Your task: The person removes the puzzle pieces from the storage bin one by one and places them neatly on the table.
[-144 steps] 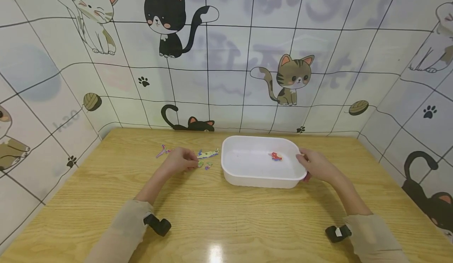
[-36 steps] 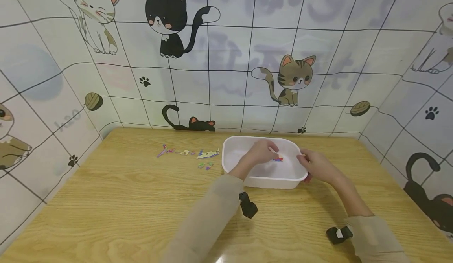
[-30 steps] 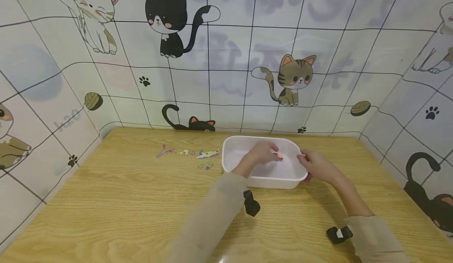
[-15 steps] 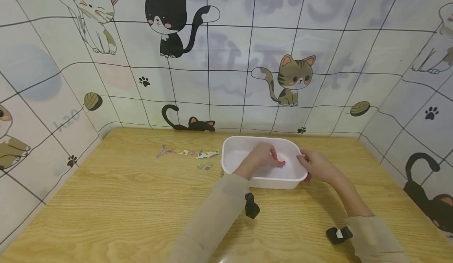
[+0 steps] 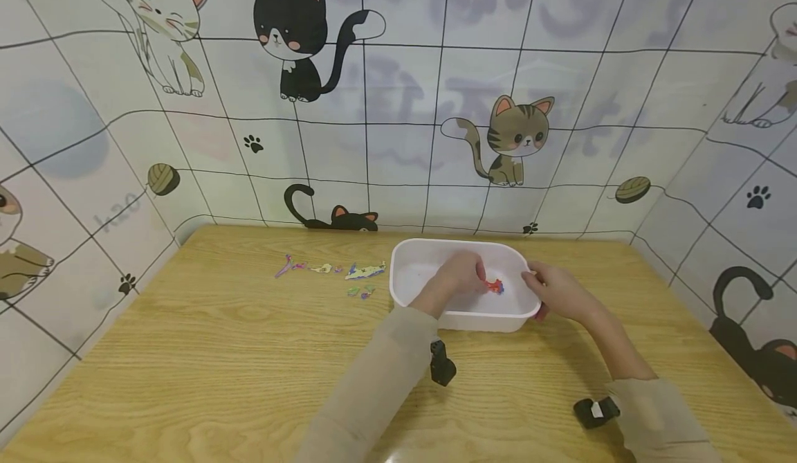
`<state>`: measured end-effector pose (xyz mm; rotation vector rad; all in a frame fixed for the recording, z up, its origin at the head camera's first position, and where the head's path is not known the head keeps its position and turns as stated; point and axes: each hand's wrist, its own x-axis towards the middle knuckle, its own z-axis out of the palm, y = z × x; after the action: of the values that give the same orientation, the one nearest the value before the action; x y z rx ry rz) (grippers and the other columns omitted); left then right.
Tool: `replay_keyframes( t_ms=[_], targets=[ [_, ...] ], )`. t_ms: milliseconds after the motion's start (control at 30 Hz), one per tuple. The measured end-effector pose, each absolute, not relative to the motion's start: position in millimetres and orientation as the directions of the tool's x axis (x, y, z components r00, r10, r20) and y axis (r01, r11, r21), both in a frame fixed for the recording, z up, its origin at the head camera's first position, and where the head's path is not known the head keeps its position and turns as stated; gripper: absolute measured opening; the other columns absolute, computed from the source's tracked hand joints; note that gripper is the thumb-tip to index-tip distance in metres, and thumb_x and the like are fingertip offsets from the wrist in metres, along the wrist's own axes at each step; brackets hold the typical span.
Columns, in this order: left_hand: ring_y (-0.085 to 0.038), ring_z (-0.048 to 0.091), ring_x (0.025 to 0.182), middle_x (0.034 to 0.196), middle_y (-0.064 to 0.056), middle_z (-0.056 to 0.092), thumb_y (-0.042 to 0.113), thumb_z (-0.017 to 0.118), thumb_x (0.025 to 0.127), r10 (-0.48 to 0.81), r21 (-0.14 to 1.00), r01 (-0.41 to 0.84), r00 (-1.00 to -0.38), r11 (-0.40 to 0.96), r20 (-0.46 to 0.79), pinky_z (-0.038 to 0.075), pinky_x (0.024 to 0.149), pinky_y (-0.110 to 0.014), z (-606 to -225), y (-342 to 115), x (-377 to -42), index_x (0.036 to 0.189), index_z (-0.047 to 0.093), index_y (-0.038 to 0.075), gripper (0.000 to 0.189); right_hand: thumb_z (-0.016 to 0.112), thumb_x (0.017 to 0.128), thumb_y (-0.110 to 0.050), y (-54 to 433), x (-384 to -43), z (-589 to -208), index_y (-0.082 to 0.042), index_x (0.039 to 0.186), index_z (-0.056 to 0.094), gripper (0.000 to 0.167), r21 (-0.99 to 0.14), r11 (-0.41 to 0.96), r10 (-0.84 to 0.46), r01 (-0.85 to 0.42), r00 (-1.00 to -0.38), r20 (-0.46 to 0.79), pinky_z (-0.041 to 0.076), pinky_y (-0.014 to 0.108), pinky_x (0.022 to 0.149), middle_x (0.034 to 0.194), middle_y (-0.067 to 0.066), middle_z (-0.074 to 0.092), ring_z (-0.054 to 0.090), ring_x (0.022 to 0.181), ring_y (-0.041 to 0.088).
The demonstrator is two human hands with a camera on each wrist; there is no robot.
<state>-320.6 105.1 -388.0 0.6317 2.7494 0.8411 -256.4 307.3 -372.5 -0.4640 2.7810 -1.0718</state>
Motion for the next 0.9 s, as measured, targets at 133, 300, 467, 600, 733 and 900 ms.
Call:
replay_keyframes(
  t_ms=[133,300,467,600,733,900],
  targets=[
    [-0.011,0.052,0.08,0.086,0.003,0.06,0.017,0.08,0.087,0.477,0.553,0.378,-0.878,0.743,-0.042,0.042,0.071,-0.022,-387.6,105.7,-320.9,0.099,0.068,0.01,0.018,0.043,0.108,-0.009,307.4,-257.0,-372.2,0.015,0.132,0.044,0.035,-0.675,0.697,-0.332,-0.243,-0.943,-0.004,0.057,0.042,0.052,0.08,0.015,0.065,0.066,0.053,0.024],
    [-0.011,0.052,0.081,0.088,0.004,0.061,0.019,0.079,0.088,0.521,0.495,0.446,-0.853,0.746,-0.016,0.041,0.072,-0.021,-387.9,105.9,-320.2,0.094,0.07,0.013,0.012,0.042,0.108,-0.009,307.8,-257.3,-372.0,0.016,0.131,0.044,0.033,-0.683,0.689,-0.334,-0.242,-0.943,-0.002,0.057,0.043,0.051,0.079,0.016,0.066,0.066,0.053,0.024],
    [-0.01,0.051,0.076,0.079,0.005,0.058,0.02,0.081,0.087,0.52,0.509,0.433,-0.853,0.744,-0.035,0.041,0.068,-0.019,-388.4,105.0,-319.7,0.083,0.065,0.012,0.018,0.043,0.108,-0.008,307.3,-256.8,-372.7,0.017,0.131,0.044,0.034,-0.687,0.683,-0.334,-0.246,-0.942,0.005,0.057,0.043,0.051,0.078,0.017,0.065,0.066,0.052,0.024],
    [-0.009,0.05,0.073,0.075,0.006,0.056,0.016,0.081,0.086,0.531,0.54,0.432,-0.847,0.722,-0.033,0.041,0.066,-0.018,-389.0,103.7,-320.0,0.081,0.064,0.011,0.018,0.043,0.108,-0.009,306.7,-257.0,-373.6,0.017,0.131,0.044,0.035,-0.683,0.686,-0.335,-0.251,-0.942,0.009,0.057,0.042,0.05,0.078,0.016,0.066,0.066,0.052,0.023],
    [-0.008,0.051,0.072,0.075,0.005,0.057,0.012,0.078,0.088,0.53,0.585,0.419,-0.848,0.694,-0.021,0.041,0.065,-0.017,-386.3,102.2,-319.4,0.083,0.067,0.008,0.012,0.043,0.108,-0.009,306.9,-257.8,-373.6,0.017,0.131,0.044,0.035,-0.675,0.695,-0.332,-0.249,-0.943,0.006,0.057,0.042,0.051,0.078,0.015,0.066,0.066,0.052,0.023],
    [-0.009,0.054,0.069,0.074,0.002,0.06,0.009,0.074,0.091,0.518,0.663,0.38,-0.855,0.645,-0.015,0.043,0.063,-0.019,-385.8,100.5,-320.3,0.088,0.069,0.006,0.006,0.044,0.107,-0.008,306.2,-256.9,-374.6,0.016,0.128,0.046,0.032,-0.68,0.688,-0.332,-0.255,-0.943,0.018,0.057,0.041,0.05,0.077,0.015,0.065,0.066,0.051,0.024]
  ],
)
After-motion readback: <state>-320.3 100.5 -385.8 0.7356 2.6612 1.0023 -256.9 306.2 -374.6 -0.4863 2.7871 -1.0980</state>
